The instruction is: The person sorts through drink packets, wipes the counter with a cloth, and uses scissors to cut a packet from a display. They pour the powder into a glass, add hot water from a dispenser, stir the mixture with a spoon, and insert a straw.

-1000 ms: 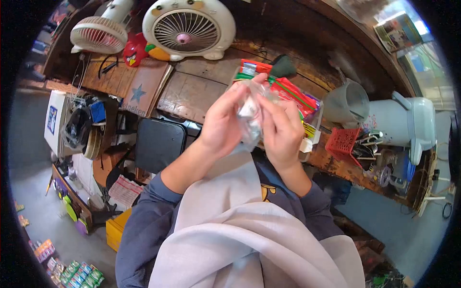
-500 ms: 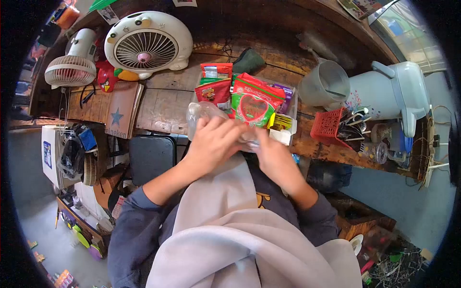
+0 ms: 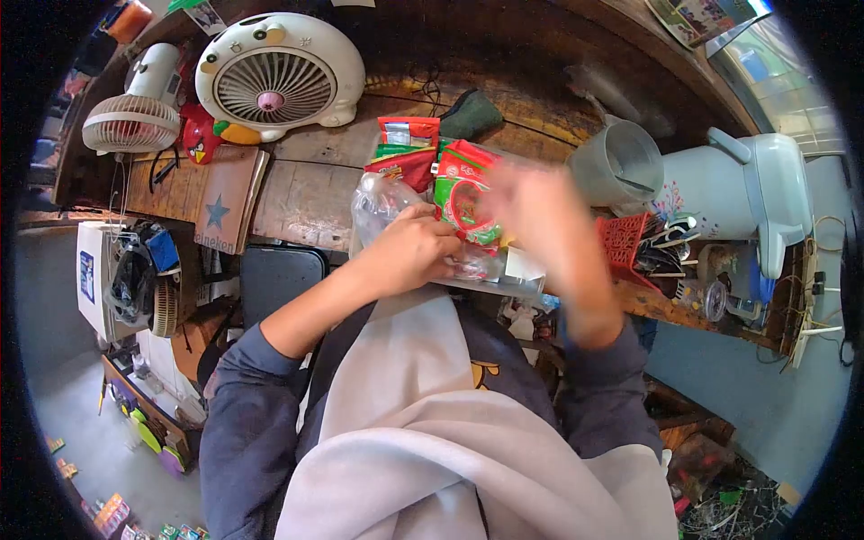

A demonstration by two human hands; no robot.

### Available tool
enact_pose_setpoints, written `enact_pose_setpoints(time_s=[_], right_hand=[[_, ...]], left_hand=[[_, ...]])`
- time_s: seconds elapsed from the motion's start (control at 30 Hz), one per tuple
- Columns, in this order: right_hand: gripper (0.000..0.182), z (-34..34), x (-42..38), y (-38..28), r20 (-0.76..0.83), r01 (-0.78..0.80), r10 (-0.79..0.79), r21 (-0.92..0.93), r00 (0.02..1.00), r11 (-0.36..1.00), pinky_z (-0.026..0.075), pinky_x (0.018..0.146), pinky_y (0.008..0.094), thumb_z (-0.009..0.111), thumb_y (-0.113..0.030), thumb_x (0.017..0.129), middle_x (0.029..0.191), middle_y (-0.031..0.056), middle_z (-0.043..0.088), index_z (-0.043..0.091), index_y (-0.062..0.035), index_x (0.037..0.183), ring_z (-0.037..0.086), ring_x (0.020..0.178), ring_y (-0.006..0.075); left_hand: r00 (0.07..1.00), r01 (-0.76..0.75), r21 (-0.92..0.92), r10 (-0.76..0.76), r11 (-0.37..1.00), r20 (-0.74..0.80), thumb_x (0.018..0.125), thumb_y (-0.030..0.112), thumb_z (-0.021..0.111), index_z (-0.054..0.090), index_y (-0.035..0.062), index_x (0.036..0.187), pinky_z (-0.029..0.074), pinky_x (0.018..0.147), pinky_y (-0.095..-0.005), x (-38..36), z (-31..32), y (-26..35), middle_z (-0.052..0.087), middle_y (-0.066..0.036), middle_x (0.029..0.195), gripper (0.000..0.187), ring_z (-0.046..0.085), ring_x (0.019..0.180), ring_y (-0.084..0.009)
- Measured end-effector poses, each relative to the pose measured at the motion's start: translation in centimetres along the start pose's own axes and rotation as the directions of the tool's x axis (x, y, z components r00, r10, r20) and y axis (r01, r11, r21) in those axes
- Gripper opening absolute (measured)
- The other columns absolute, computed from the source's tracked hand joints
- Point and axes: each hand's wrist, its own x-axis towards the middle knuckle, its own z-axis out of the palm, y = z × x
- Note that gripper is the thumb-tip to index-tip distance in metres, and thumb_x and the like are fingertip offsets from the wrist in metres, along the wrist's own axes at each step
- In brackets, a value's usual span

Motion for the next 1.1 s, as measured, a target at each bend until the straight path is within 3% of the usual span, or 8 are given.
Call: enact_pose_setpoints(time_s=[0.1, 0.2, 0.53, 0.77, 0.8, 0.87, 0.93, 1.1], right_hand=[[0.019, -2.3, 9.6, 6.5, -0.274, -0.216, 0.251, 0.152, 0.928, 0.965, 0.048, 0.074, 0.0363, 0.053, -0.013, 0.073, 0.086, 0.0190, 0.062, 0.066, -0.0035, 0.083, 0.061, 0.082, 0.0330], [0.032, 1.2, 18.3, 16.8, -0.079, -0.758, 0.754, -0.084, 0.652, 0.647, 0.045, 0.084, 0.0396, 0.053, -0.018, 0.074, 0.110, 0.0139, 0.057, 0.061, -0.0035, 0.101, 0.054, 0.104, 0.0301], [0.030, 5.2, 21.9, 24.2, -0.482, -0.791, 0.696, 0.010, 0.533, 0.612, 0.045, 0.083, 0.0405, 0.054, -0.020, 0.074, 0.108, 0.0129, 0.058, 0.063, -0.0065, 0.100, 0.055, 0.102, 0.0291], [0.029, 9.2, 20.5, 26.0, -0.731, -0.805, 0.548, -0.004, 0.407, 0.593, 0.046, 0.082, 0.0412, 0.055, -0.021, 0.074, 0.107, 0.0122, 0.059, 0.064, -0.0088, 0.099, 0.056, 0.101, 0.0283], [0.029, 7.8, 20.6, 24.8, -0.730, -0.804, 0.547, -0.006, 0.410, 0.595, 0.046, 0.082, 0.0412, 0.055, -0.021, 0.074, 0.107, 0.0122, 0.059, 0.064, -0.0088, 0.099, 0.056, 0.101, 0.0283], [0.027, 2.7, 20.1, 20.5, 0.282, -0.621, 0.658, -0.219, 0.698, 0.753, 0.045, 0.079, 0.0416, 0.060, -0.027, 0.071, 0.104, 0.0118, 0.060, 0.066, -0.0145, 0.095, 0.058, 0.096, 0.0294], [0.024, 1.5, 16.4, 16.4, 0.014, -0.359, 0.359, -0.020, 0.933, 0.933, 0.046, 0.069, 0.0373, 0.064, -0.026, 0.069, 0.081, 0.0173, 0.060, 0.063, -0.0060, 0.082, 0.060, 0.076, 0.0295], [0.007, 0.2, 5.4, 6.2, -0.511, -0.136, 0.210, 0.178, 0.833, 0.975, 0.046, 0.064, 0.0355, 0.065, -0.011, 0.065, 0.081, 0.0080, 0.054, 0.061, -0.0066, 0.070, 0.057, 0.074, 0.0269]], left_hand=[[0.985, -0.093, -0.412, 0.145, 0.907, 0.097, 0.066, 0.013, 0.065, 0.058, 0.0028, 0.083, 0.045, 0.072, -0.0390, 2.3, -3.3, -0.3, 0.057, -0.010, 0.085, 0.021, 0.055, 0.083, -0.0292], [0.987, -0.149, -0.150, 0.157, 0.977, 0.043, 0.067, 0.011, 0.065, 0.059, 0.0049, 0.086, 0.045, 0.074, -0.0366, 7.0, -6.7, -0.3, 0.057, -0.009, 0.088, 0.021, 0.055, 0.086, -0.0280], [0.996, -0.059, -0.033, 0.062, 0.998, 0.070, 0.073, 0.023, 0.063, 0.061, 0.0101, 0.095, 0.045, 0.079, -0.0395, 18.8, -2.2, -15.0, 0.057, -0.011, 0.097, 0.025, 0.053, 0.095, -0.0308], [0.776, 0.305, 0.256, -0.395, 0.917, 0.492, 0.056, 0.043, 0.075, 0.028, 0.0021, 0.127, 0.038, 0.093, -0.0417, 18.3, 0.0, -15.7, 0.033, -0.025, 0.128, 0.094, 0.043, 0.111, -0.0389], [0.776, 0.307, 0.255, -0.397, 0.917, 0.491, 0.056, 0.043, 0.075, 0.028, 0.0021, 0.127, 0.038, 0.093, -0.0417, 18.4, -0.3, -15.3, 0.033, -0.025, 0.128, 0.094, 0.043, 0.111, -0.0389], [0.734, 0.387, 0.329, -0.504, 0.861, 0.456, 0.054, 0.046, 0.076, 0.023, 0.0012, 0.127, 0.040, 0.090, -0.0425, 18.2, -0.9, -14.8, 0.031, -0.027, 0.129, 0.100, 0.044, 0.110, -0.0403], [0.720, 0.416, 0.319, -0.522, 0.852, 0.457, 0.053, 0.047, 0.076, 0.023, 0.0012, 0.127, 0.041, 0.089, -0.0417, 17.7, -0.8, -15.2, 0.035, -0.027, 0.125, 0.102, 0.046, 0.108, -0.0397], [0.722, 0.427, 0.274, -0.507, 0.862, 0.471, 0.054, 0.043, 0.076, 0.021, -0.0019, 0.130, 0.043, 0.086, -0.0382, 17.2, -0.1, -16.8, 0.052, -0.025, 0.111, 0.104, 0.052, 0.103, -0.0343]])
